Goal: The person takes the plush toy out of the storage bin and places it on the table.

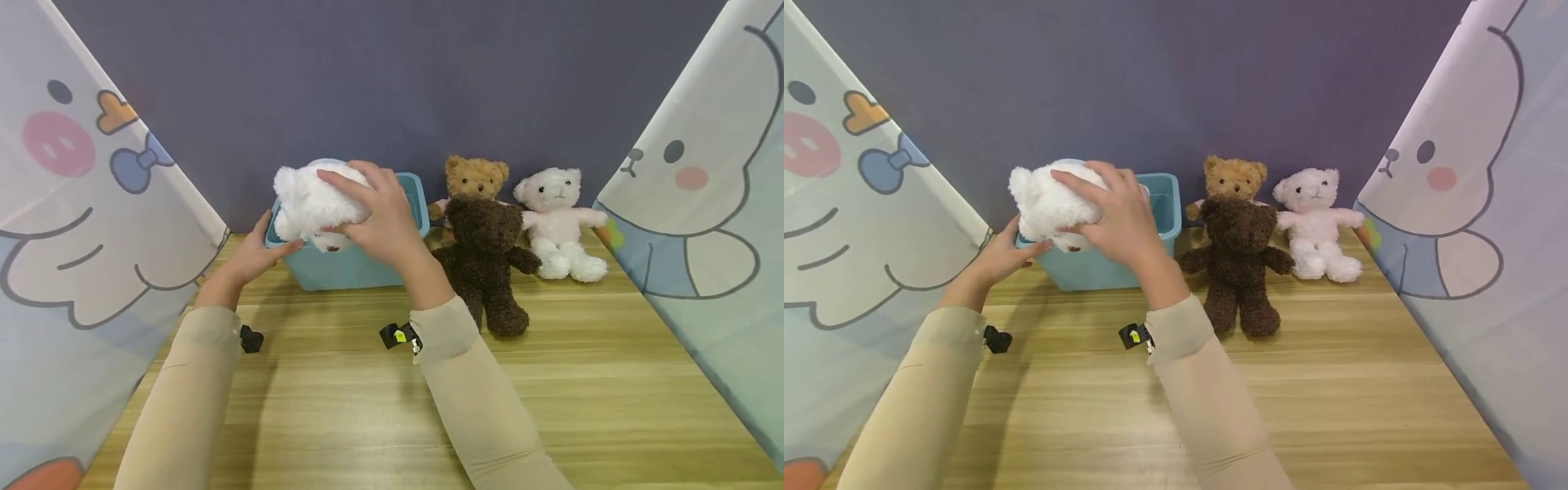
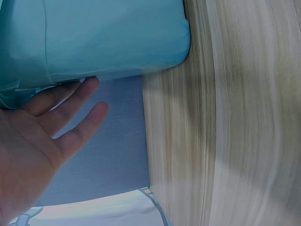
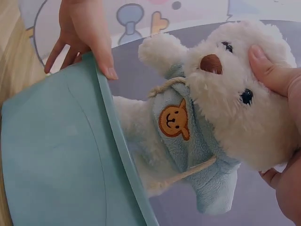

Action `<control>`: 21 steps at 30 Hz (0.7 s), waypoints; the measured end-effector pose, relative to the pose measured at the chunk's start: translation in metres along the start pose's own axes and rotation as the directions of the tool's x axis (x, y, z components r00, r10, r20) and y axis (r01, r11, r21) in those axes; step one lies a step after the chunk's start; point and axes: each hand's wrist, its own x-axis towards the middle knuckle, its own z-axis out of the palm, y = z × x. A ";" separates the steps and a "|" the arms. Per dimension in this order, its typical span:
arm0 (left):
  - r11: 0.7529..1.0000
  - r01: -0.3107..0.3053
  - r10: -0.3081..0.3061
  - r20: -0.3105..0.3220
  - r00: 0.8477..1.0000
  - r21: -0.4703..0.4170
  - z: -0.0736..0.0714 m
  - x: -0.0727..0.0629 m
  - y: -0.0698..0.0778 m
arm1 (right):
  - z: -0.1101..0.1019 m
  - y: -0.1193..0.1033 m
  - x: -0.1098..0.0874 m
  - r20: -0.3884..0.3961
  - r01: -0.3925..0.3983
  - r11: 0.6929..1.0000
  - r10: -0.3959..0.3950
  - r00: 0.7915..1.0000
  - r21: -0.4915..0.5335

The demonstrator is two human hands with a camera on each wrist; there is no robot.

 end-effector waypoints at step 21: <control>1.000 0.002 -0.002 0.008 1.000 0.010 0.000 0.001 0.000 | -0.026 -0.005 -0.041 -0.444 0.308 0.938 -0.211 0.871 0.157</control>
